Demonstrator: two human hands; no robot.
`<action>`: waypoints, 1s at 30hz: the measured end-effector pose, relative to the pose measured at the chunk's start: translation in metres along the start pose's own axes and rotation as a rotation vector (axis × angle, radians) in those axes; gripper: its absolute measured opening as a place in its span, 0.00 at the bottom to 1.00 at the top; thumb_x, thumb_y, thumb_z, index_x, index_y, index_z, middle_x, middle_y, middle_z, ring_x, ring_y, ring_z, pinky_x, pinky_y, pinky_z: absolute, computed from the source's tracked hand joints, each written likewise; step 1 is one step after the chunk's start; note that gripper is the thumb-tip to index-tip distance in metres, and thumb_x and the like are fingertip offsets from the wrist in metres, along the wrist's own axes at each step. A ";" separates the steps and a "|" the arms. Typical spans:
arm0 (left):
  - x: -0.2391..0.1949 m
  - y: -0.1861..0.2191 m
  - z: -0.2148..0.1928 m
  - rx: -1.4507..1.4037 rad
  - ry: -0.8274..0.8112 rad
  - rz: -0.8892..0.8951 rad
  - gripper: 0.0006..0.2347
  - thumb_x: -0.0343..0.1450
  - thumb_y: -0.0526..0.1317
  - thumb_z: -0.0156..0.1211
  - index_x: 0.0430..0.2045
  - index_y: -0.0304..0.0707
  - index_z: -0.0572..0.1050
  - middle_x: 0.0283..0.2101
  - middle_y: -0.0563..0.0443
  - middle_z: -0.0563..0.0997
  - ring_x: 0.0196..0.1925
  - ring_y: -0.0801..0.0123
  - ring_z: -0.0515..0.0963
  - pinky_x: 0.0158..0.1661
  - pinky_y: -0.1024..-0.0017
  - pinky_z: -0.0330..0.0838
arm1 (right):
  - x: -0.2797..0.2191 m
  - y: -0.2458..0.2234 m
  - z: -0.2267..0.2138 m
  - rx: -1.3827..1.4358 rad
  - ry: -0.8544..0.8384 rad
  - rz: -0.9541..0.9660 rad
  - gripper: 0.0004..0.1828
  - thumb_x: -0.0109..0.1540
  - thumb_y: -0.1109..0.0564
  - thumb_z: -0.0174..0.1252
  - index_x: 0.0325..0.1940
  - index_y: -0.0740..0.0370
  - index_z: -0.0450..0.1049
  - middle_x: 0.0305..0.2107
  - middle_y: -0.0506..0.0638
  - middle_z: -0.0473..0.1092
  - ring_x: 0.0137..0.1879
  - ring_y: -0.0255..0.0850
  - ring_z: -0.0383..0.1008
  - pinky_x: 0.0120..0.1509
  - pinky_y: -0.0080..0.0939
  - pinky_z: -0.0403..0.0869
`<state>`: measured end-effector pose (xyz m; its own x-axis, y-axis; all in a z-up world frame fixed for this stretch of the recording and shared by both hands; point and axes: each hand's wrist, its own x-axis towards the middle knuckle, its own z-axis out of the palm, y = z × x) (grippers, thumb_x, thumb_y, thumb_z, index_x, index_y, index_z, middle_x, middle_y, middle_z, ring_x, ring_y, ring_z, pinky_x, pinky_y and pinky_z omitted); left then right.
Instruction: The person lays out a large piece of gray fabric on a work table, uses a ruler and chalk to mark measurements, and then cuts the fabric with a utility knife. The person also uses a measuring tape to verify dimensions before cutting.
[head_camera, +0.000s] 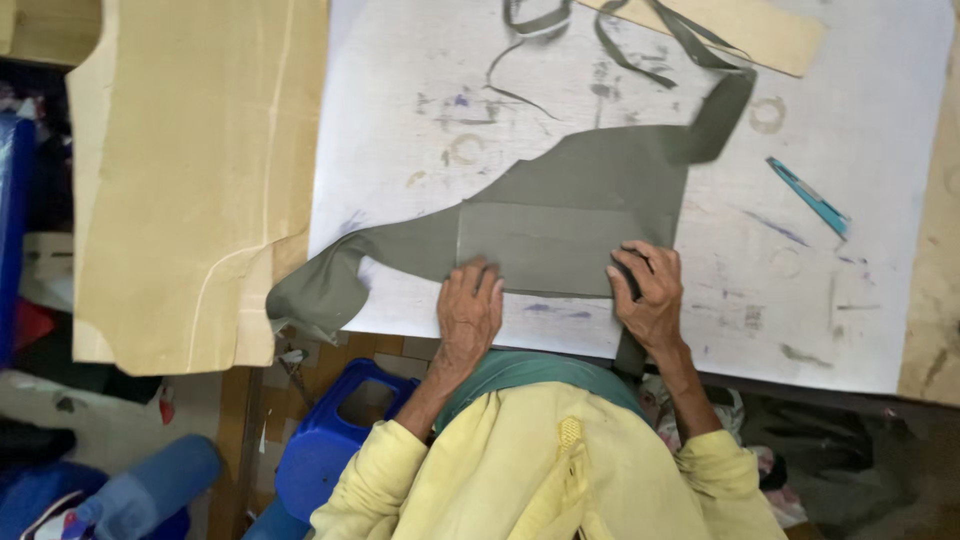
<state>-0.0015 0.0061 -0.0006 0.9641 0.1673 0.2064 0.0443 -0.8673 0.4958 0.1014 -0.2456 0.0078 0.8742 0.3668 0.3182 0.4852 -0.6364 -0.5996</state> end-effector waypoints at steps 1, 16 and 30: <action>0.001 -0.001 0.001 -0.006 -0.054 -0.052 0.08 0.74 0.36 0.62 0.45 0.33 0.78 0.52 0.42 0.75 0.54 0.51 0.72 0.51 0.53 0.68 | -0.001 0.001 0.002 -0.049 -0.005 -0.041 0.15 0.61 0.64 0.65 0.52 0.65 0.78 0.54 0.56 0.72 0.62 0.54 0.68 0.66 0.52 0.68; 0.051 -0.006 0.034 0.269 -0.094 0.090 0.31 0.75 0.56 0.53 0.72 0.42 0.59 0.77 0.39 0.52 0.78 0.43 0.47 0.72 0.40 0.44 | -0.004 0.026 0.001 -0.299 -0.219 0.109 0.49 0.64 0.39 0.56 0.79 0.70 0.45 0.76 0.66 0.43 0.82 0.58 0.41 0.82 0.62 0.44; 0.050 -0.004 0.041 0.221 -0.053 0.007 0.40 0.74 0.61 0.55 0.73 0.29 0.52 0.76 0.27 0.45 0.79 0.37 0.42 0.73 0.40 0.41 | -0.004 0.029 0.002 -0.307 -0.229 0.082 0.52 0.63 0.40 0.57 0.78 0.73 0.43 0.76 0.69 0.40 0.82 0.62 0.37 0.82 0.67 0.40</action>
<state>0.0577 -0.0015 -0.0268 0.9767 0.1410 0.1616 0.0883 -0.9510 0.2963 0.1118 -0.2645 -0.0124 0.9006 0.4262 0.0856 0.4271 -0.8307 -0.3572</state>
